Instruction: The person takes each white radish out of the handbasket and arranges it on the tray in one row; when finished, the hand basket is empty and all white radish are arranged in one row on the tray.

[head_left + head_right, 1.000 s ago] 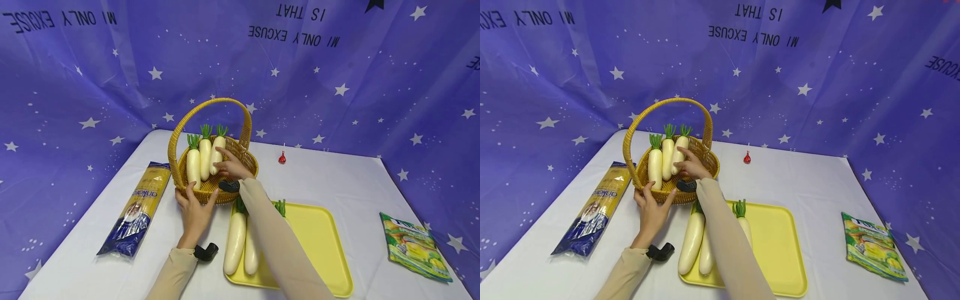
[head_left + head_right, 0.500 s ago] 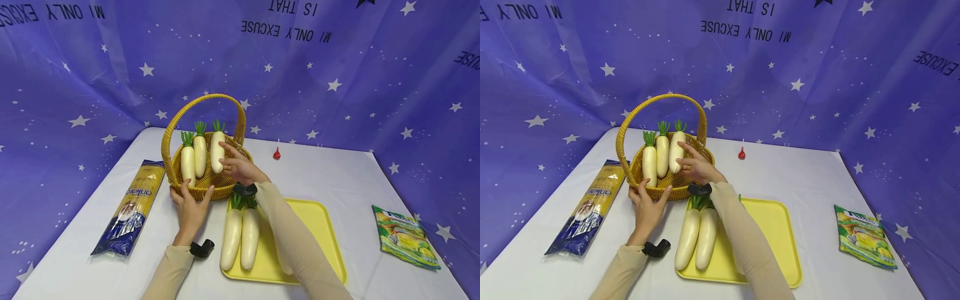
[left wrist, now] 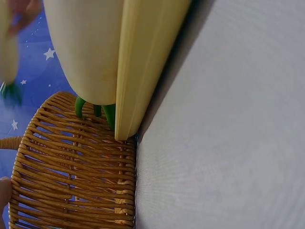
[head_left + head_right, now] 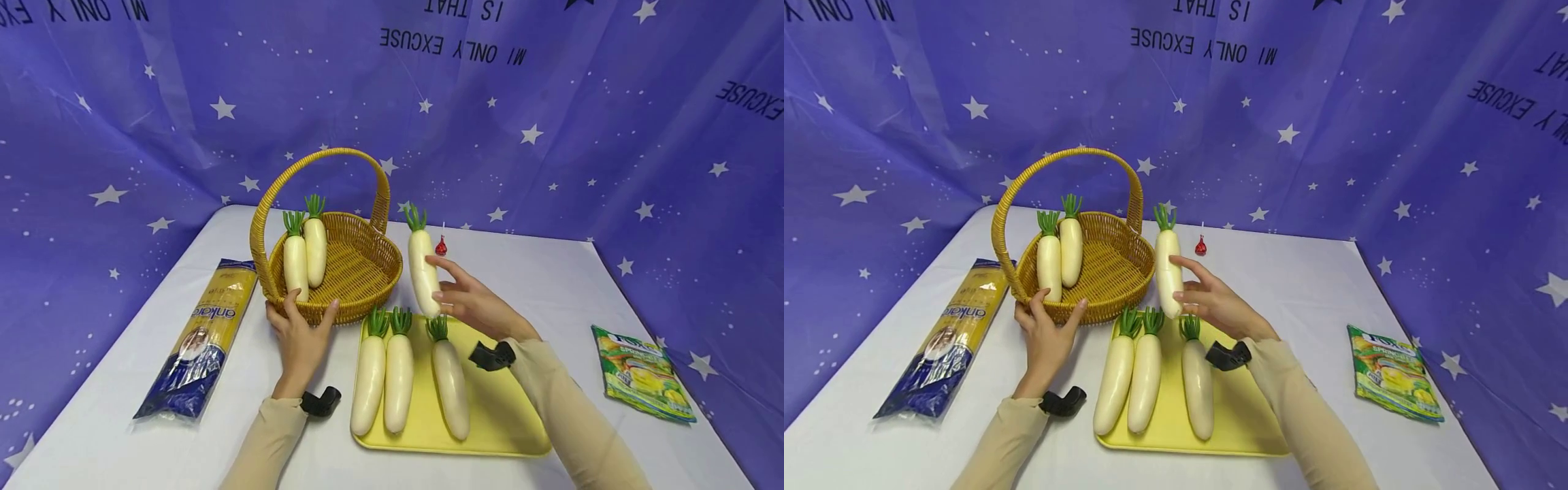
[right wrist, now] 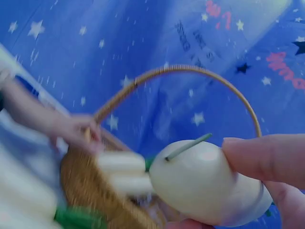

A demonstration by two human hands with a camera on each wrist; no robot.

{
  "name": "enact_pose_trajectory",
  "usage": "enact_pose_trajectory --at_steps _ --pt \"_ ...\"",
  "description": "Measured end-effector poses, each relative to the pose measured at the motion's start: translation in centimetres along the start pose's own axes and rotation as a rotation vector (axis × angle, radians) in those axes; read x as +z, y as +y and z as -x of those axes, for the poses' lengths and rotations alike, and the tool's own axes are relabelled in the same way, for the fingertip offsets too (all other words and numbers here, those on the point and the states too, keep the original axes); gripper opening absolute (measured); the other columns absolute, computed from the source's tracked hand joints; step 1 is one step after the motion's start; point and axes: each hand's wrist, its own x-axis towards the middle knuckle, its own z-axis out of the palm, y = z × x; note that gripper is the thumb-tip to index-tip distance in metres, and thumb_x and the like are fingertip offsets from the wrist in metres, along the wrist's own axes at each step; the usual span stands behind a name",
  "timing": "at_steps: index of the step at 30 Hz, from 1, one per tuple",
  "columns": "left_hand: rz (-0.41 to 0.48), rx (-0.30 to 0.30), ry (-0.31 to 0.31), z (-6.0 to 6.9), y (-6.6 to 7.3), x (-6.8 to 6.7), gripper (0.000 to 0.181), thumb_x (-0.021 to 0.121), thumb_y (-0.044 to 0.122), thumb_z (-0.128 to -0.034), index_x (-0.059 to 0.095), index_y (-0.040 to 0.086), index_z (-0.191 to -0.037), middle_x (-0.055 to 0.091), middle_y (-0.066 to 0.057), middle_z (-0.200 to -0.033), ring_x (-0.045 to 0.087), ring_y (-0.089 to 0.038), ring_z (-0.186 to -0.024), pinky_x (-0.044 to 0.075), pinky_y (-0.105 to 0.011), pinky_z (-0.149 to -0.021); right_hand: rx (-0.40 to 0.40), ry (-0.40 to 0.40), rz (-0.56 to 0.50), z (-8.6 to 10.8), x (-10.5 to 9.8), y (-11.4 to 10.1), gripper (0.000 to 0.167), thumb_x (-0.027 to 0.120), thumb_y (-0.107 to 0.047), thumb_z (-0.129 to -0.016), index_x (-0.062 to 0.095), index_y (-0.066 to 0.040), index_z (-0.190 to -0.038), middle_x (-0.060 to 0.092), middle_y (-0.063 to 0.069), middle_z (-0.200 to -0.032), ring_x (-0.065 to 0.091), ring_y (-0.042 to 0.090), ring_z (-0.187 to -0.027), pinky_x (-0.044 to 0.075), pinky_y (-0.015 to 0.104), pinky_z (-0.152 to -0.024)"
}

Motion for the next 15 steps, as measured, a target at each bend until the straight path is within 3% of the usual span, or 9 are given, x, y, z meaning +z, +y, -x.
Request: enact_pose_trajectory --at_steps 3,7,15 --pt "0.002 0.005 0.0 -0.1 0.1 0.0 0.078 0.063 0.059 -0.0736 0.03 0.017 -0.131 -0.001 -0.032 -0.143 0.02 -0.051 -0.127 0.025 -0.058 -0.099 0.051 0.06 0.074 3.2 -1.5 1.4 0.064 0.053 -0.011 -0.091 0.02 -0.027 -0.142 0.048 0.005 -0.107 0.051 0.011 -0.089 0.043 0.028 -0.083" --pt "0.008 0.009 0.005 -0.2 0.1 -0.1 0.077 0.064 0.057 -0.0741 0.03 0.017 -0.131 -0.002 -0.032 -0.143 0.018 -0.051 -0.128 0.024 -0.058 -0.1 0.107 0.109 0.089 6.2 -2.7 4.0 0.065 0.054 -0.012 -0.09 0.019 -0.025 -0.143 0.048 0.005 -0.105 0.051 0.011 -0.09 0.043 0.03 -0.083" --pt "0.018 0.001 -0.018 -0.1 0.0 0.1 0.078 0.063 0.057 -0.0747 0.029 0.017 -0.132 -0.006 -0.031 -0.144 0.016 -0.05 -0.13 0.022 -0.058 -0.101 0.207 0.099 0.131 10.1 -2.3 8.2 0.066 0.053 -0.018 -0.091 0.015 -0.021 -0.145 0.049 0.001 -0.09 0.049 0.01 -0.079 0.043 0.031 -0.076"
